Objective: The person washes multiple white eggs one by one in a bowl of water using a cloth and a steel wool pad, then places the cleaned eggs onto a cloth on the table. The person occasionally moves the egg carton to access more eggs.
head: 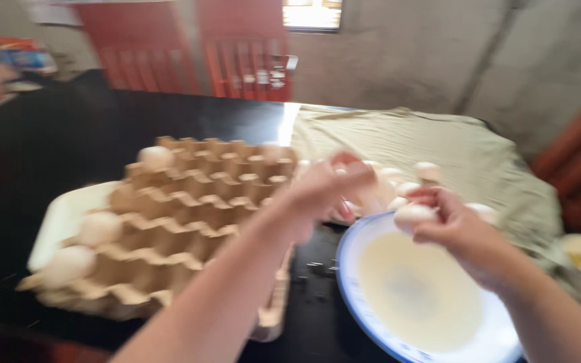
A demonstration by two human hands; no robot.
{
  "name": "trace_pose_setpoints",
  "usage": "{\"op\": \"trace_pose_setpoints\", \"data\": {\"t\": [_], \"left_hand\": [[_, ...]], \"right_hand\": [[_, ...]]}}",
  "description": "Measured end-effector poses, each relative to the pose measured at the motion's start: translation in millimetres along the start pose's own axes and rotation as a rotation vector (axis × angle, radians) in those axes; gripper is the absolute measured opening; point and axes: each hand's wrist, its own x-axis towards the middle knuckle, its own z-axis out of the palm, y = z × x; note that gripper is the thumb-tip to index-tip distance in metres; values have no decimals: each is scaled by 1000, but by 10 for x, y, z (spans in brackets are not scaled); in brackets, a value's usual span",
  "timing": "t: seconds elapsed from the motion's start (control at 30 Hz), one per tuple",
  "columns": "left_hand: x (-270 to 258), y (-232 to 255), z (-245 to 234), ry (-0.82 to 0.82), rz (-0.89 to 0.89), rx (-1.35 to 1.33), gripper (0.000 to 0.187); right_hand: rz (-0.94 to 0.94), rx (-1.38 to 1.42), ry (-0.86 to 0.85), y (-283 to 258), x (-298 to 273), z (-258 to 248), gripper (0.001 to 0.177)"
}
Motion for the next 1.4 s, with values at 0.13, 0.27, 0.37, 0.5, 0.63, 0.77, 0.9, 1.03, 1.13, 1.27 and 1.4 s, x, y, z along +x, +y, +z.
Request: {"op": "trace_pose_setpoints", "data": {"t": [0.13,0.27,0.37,0.5,0.63,0.77,0.9,1.03,1.13,1.27,1.4], "left_hand": [[44,-327,1011,-68,24,398,57],[56,-681,1532,-153,-111,811,52],[70,-835,1742,-244,-148,1003,57],[77,-925,1878,-293,-190,1104,62],[47,-951,1864,-256,-170,1129,58],[-3,-897,1756,-235,-148,1129,60],[-12,-691,1466,-113,-59,1085,54],[-3,-384,845,141,54,988,41],[-33,-151,80,287,2,945,31],[-221,-13,-1121,516,-22,1098,29],[-580,-162,-2204,548,-188,1342,25]], "right_hand": [[102,-395,8,739,-241,-456,46],[-138,-725,-57,1163,-471,-588,49],[2,-764,-91,1187,-609,-576,53],[-9,-807,-119,1077,-704,-499,53],[-16,-857,-180,1090,-715,-451,50],[-55,-870,-203,1152,-677,-451,48],[-130,-852,-149,931,-539,-422,48],[-149,-760,4,346,-342,-219,35],[-322,-655,73,-190,-204,135,25],[-505,-521,40,-763,-81,888,20],[-759,-484,-64,-1158,40,1750,19]]}}
